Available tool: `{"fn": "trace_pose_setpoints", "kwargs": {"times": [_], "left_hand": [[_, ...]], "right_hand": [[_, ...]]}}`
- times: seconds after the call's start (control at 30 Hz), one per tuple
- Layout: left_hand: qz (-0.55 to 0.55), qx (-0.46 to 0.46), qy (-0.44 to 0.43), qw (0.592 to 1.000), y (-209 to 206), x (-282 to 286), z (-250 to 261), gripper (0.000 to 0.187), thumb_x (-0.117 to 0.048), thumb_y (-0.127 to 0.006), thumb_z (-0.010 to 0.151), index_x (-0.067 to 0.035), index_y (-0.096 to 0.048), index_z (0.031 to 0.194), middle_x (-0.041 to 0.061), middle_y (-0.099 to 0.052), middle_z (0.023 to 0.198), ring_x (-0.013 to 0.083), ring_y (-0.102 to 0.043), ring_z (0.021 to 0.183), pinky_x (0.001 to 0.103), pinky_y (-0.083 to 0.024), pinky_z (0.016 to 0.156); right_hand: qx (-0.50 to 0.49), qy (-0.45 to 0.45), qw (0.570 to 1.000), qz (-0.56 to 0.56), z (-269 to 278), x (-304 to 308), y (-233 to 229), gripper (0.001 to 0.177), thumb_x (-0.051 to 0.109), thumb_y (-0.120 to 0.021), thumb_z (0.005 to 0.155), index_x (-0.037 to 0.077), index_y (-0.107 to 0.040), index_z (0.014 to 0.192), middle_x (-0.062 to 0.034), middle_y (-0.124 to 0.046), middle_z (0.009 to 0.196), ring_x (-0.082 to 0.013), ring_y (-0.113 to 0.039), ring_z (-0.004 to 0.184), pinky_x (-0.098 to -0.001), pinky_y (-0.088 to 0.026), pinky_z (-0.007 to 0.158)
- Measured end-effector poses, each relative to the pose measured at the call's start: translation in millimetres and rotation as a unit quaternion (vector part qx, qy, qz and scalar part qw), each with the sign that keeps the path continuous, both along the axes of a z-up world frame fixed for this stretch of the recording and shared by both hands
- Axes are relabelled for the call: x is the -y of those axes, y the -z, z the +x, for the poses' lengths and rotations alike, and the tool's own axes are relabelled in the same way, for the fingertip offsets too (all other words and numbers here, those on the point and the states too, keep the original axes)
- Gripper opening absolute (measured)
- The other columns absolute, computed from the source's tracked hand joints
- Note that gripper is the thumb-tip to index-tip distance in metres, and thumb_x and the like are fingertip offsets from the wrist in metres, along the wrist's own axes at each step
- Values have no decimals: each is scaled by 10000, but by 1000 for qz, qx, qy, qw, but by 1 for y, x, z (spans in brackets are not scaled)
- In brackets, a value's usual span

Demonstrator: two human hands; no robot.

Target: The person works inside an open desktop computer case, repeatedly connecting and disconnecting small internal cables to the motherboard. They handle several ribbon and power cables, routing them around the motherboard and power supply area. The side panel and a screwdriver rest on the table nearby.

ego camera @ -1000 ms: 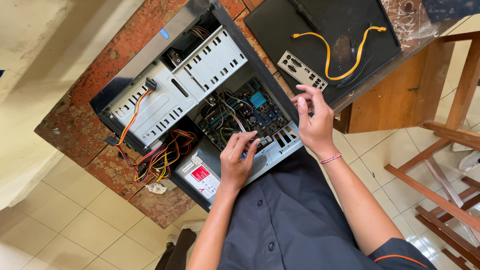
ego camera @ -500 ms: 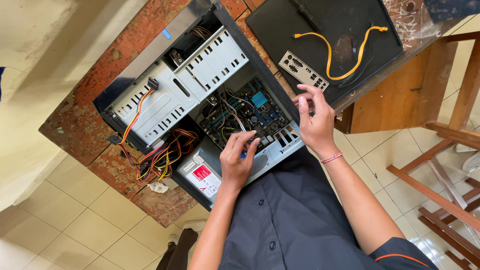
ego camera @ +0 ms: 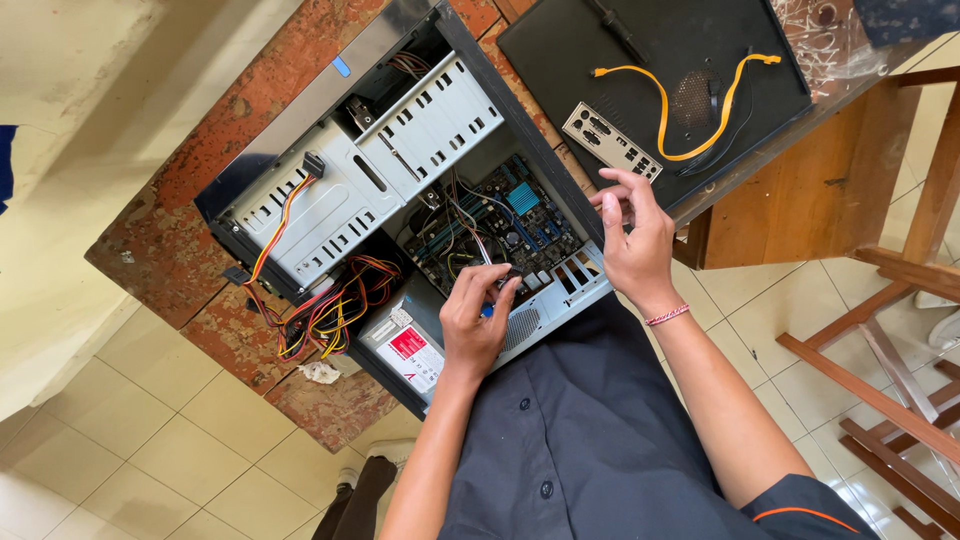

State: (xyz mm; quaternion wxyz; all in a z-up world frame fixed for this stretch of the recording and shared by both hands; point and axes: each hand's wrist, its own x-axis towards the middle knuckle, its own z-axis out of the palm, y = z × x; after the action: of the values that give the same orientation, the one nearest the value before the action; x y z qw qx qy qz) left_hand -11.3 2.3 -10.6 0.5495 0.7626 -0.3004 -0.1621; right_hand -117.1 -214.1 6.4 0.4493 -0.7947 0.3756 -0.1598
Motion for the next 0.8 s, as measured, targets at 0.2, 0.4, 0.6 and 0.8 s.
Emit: {"fn": "trace_pose_setpoints", "kwargs": {"times": [0.2,0.4,0.6,0.8], "left_hand": [[-65,-8,-60,996,-21,5,3,155,-20,-747,1036,-10,-746,1191,130,-830,1055,216,-746,637,347,-630,598],[-97,-23,-95,991,-46,9,11,152,2,-703,1057,-5,-703,1209,147,-850,1126,194,-760,624,338,-626,614],[-100,-5,-108,989,-50,8,18,168,2,-768,1012,-9,-732,1175,142,-861,1091,194,-750,606,327,-612,601],[-83,-8,-111,990,-53,9,19,163,-41,-809,993,-46,-769,1150,122,-868,1046,190,-754,616,314,-613,608]], "right_hand": [[11,-3,1000,-8,1,0,2,279,111,-488,1200,43,-642,1422,-146,-769,1053,-287,-732,892,-402,-638,797],[27,-15,992,-119,1,-2,3,262,107,-513,1190,22,-655,1392,-129,-751,1091,-270,-721,925,-361,-635,796],[134,-130,938,-291,10,-33,-18,187,118,-757,1028,30,-788,1190,-90,-746,1054,-284,-712,880,-401,-608,825],[123,-157,976,-89,26,-62,-27,237,131,-843,943,60,-792,1164,-46,-745,1016,-189,-734,830,-295,-648,744]]}}
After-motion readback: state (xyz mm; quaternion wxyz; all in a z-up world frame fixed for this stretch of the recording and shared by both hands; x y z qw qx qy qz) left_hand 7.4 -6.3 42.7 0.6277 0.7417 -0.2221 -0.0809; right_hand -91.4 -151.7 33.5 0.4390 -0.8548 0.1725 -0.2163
